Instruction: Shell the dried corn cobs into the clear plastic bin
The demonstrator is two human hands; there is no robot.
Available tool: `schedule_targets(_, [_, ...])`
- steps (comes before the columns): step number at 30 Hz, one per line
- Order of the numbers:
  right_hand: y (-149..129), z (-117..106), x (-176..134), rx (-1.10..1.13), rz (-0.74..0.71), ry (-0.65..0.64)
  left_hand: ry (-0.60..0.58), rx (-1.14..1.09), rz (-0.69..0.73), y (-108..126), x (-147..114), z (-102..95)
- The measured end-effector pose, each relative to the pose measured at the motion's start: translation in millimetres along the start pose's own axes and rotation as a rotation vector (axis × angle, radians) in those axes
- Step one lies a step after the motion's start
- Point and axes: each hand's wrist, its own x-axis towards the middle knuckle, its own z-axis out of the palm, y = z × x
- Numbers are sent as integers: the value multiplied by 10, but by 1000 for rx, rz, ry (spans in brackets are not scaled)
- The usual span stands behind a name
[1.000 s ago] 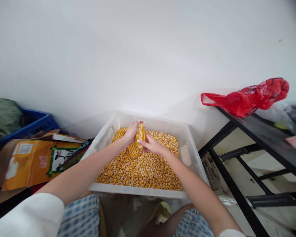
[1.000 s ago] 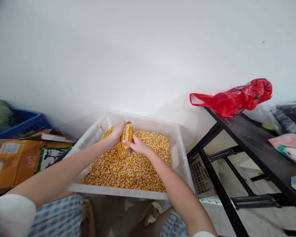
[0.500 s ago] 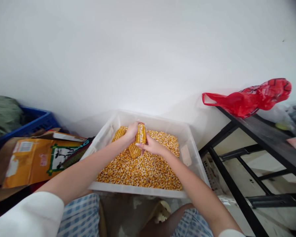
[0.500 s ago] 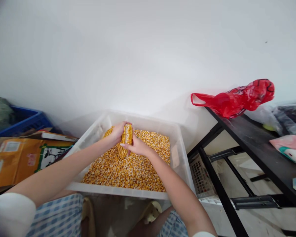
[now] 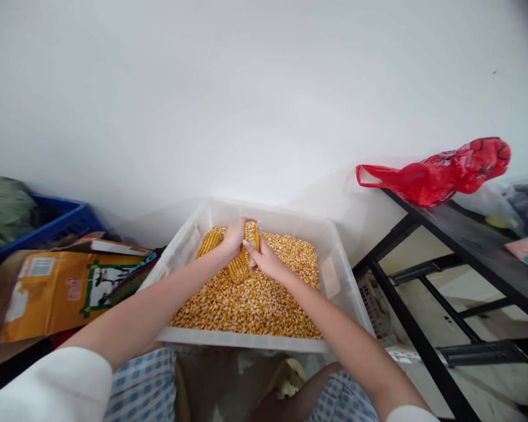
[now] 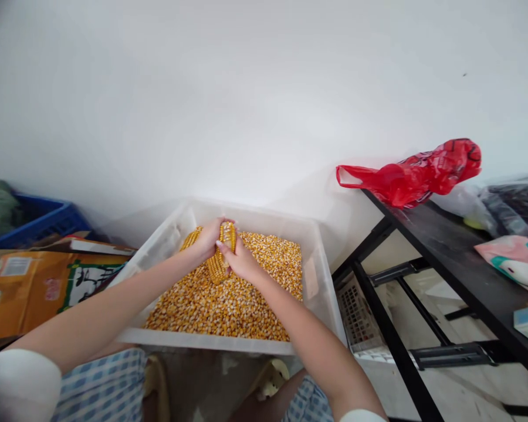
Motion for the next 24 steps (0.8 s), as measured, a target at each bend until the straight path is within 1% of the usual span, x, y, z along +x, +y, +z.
schedule_targets(2, [39,28,21,0,-9,47,3,57,36,-40,-14,-1])
schedule_targets(6, [95,27,64,-44,-71,172,-19,184,175,-122,-39,6])
schedule_targets(7, [109,21,72,-54,-78,194,-27,195,189,-137,-42,10])
schedule_targets(9, [140,10,86,-64,-81,216,-40,166,156,-148,-43,18])
schedule_targets(11, [166,0,99,-45,-73,218,-54,77,81,-132,-37,26])
schedule_targets(14, [159,-11,117,60,-61,227,-106,-89,-28,-75,-36,43])
schedule_targets(16, [115,-9,120,149,-87,223,-169,-162,-80,-46,-57,61])
schedule_targets(19, [39,17,106,271,-102,184,-254,-157,-88,-57,-116,86])
schedule_targets(22, [16,54,83,319,-64,229,-255,-115,-57,-102,-177,102])
schedule_targets(24, [23,68,73,333,-67,247,-254,-125,-88,-106,-206,111])
